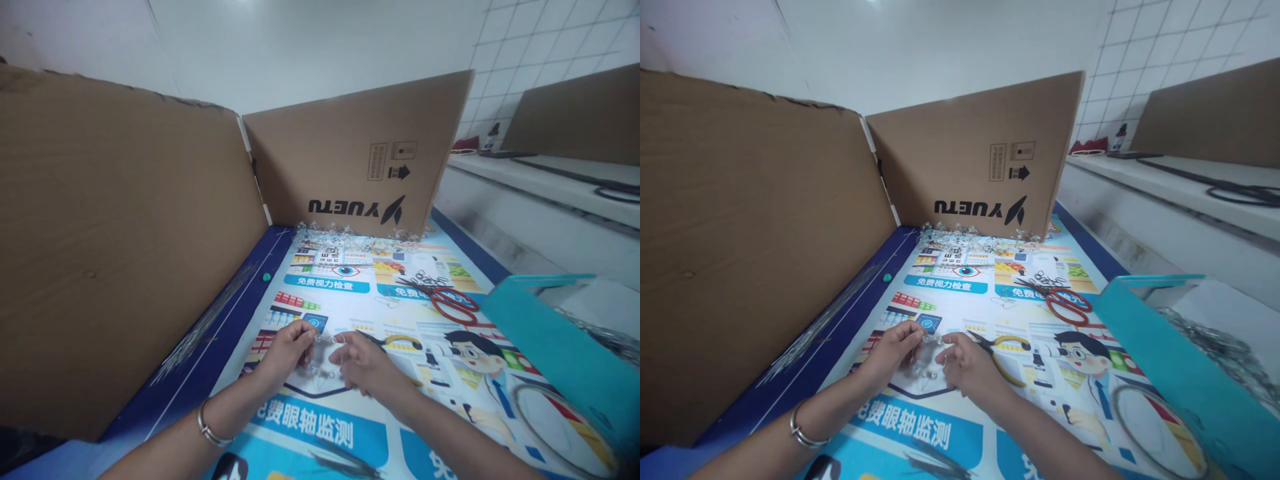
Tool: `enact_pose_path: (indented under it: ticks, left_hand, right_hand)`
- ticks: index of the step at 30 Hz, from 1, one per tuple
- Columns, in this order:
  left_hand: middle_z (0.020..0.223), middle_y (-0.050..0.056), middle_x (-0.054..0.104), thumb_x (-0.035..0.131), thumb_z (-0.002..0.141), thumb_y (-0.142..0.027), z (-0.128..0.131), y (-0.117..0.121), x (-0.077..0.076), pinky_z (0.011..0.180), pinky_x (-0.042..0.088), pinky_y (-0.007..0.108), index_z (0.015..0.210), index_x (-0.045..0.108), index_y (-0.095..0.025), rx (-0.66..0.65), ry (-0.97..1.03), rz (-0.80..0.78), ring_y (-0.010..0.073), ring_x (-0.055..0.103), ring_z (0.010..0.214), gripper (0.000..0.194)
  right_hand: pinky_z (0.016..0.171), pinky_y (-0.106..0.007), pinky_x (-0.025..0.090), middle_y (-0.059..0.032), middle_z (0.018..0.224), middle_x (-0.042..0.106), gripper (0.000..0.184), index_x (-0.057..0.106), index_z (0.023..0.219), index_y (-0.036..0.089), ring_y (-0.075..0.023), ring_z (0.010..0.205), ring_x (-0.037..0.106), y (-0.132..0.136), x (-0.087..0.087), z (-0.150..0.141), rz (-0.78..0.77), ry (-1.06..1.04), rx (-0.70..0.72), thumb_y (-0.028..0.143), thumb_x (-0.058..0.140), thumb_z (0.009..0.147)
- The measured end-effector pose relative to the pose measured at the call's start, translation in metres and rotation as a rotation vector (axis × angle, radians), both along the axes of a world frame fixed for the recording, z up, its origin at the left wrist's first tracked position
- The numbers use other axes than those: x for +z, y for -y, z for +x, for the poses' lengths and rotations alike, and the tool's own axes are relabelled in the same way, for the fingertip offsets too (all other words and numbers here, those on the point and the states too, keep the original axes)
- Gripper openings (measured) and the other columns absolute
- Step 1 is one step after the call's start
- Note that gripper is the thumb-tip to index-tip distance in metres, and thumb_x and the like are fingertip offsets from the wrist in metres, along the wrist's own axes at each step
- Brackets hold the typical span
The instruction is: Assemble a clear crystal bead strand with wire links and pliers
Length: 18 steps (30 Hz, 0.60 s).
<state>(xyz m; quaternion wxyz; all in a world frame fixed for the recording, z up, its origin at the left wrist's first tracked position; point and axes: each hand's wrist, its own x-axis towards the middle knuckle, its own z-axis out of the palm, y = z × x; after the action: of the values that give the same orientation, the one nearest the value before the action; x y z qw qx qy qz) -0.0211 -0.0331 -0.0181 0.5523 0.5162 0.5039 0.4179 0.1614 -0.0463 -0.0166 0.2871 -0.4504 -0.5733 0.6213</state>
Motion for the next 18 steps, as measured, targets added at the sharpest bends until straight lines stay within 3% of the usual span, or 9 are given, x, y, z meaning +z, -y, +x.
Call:
enact_pose_path:
  ticks: [6, 10, 18]
  left_hand:
    - [0.05, -0.006, 0.047, 0.054, 0.076, -0.042, -0.0009, 0.0003, -0.0014, 0.039, 0.033, 0.018, 0.073, 0.05, -0.017, -0.006, -0.065, 0.029, 0.0073, 0.04, 0.038, 0.025]
    - [0.048, -0.006, 0.045, 0.054, 0.077, -0.039, -0.0019, 0.001, -0.001, 0.039, 0.031, 0.018, 0.069, 0.051, -0.017, -0.007, -0.164, 0.082, 0.0077, 0.039, 0.039, 0.023]
    - [0.047, -0.005, 0.045, 0.051, 0.078, -0.031, -0.0036, 0.0018, 0.0013, 0.047, 0.03, 0.02, 0.069, 0.056, -0.018, 0.008, -0.326, 0.199, 0.0106, 0.041, 0.045, 0.016]
  right_hand:
    - [0.034, -0.017, 0.028, 0.005, 0.068, 0.054, 0.031, 0.045, 0.101, 0.02, -0.0077, 0.043, 0.047, 0.0005, -0.003, 0.0011, 0.056, 0.122, -0.018, 0.028, 0.047, 0.072]
    - [0.044, -0.02, 0.034, 0.0071, 0.059, 0.048, 0.023, 0.048, 0.097, 0.021, -0.0096, 0.048, 0.047, 0.0036, -0.0051, 0.0039, 0.201, 0.261, -0.037, 0.022, 0.045, 0.075]
    - [0.056, -0.025, 0.032, 0.0039, 0.059, 0.052, 0.036, 0.048, 0.105, 0.022, -0.0166, 0.063, 0.053, 0.005, -0.0063, 0.0041, 0.412, 0.557, -0.043, 0.011, 0.046, 0.071]
